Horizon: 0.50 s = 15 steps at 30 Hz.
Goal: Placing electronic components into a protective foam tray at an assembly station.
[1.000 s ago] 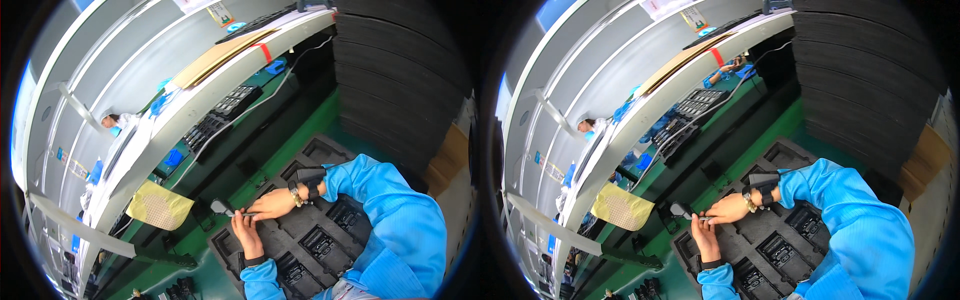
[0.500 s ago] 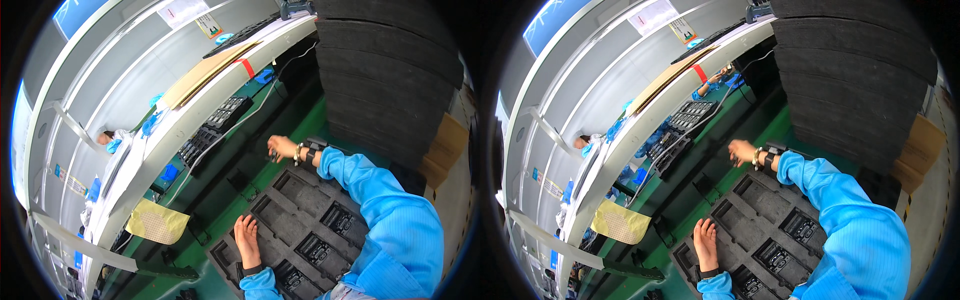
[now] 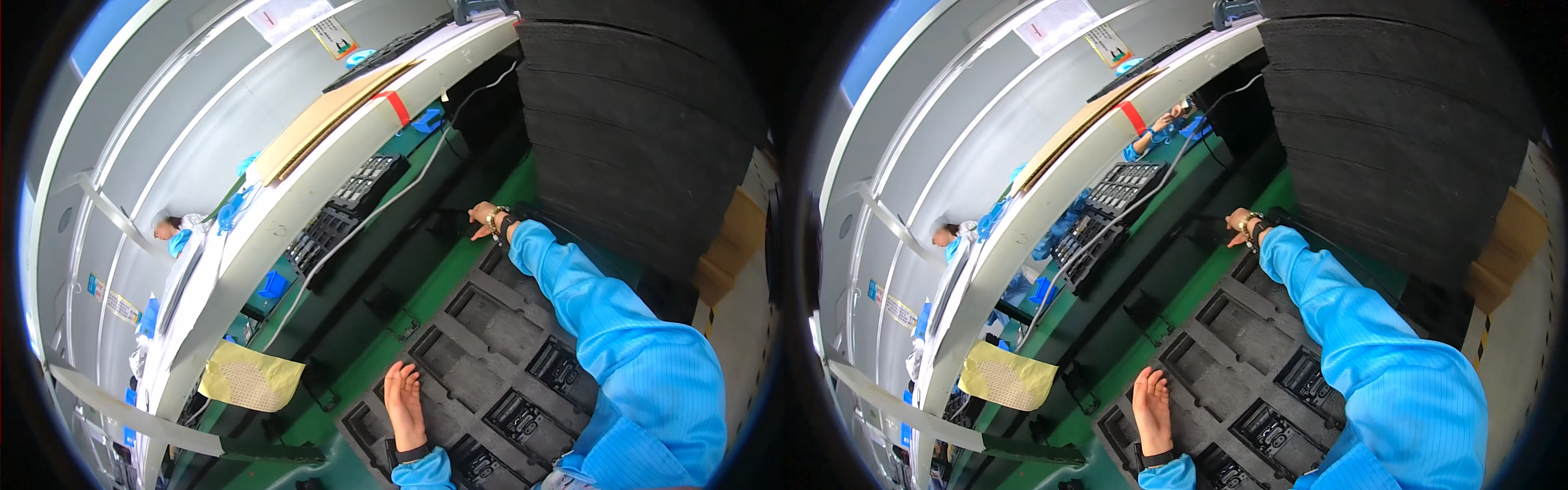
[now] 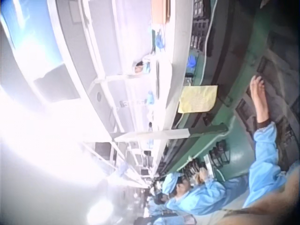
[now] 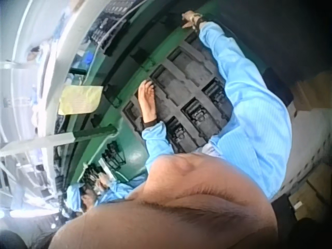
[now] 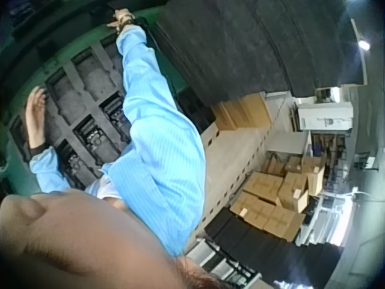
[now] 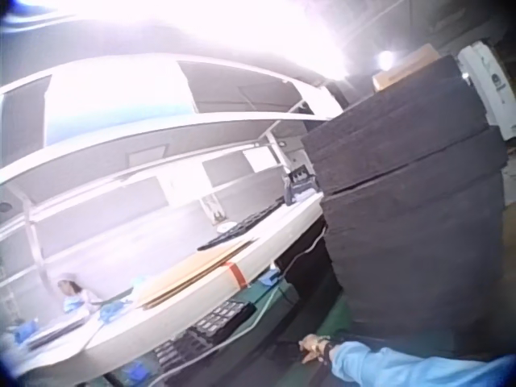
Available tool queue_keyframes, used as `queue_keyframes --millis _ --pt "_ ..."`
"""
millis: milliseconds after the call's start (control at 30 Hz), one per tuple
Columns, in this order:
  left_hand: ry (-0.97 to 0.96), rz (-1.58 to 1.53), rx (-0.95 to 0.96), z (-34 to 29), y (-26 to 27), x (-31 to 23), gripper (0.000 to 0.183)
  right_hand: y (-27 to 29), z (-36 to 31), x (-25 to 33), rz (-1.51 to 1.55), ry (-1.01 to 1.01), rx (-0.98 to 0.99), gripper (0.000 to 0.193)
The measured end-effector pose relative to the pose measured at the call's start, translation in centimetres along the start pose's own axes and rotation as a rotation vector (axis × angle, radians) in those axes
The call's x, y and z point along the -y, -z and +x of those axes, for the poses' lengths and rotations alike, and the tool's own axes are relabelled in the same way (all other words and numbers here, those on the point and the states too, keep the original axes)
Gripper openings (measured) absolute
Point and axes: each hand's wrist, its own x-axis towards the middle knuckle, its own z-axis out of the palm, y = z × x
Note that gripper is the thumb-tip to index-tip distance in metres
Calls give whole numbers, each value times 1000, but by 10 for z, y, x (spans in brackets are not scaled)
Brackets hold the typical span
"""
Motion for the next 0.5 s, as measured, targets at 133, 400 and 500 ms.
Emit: queue_keyframes --millis 133,400,500 --pt "-48 15 -70 -6 17 0 34 -53 -28 15 -671 201 -101 44" --pt "-54 15 -37 -1 30 -2 33 -79 -103 49 -946 353 -332 37" --pt "-23 -27 4 8 27 3 32 -66 -117 45 -951 728 -555 23"
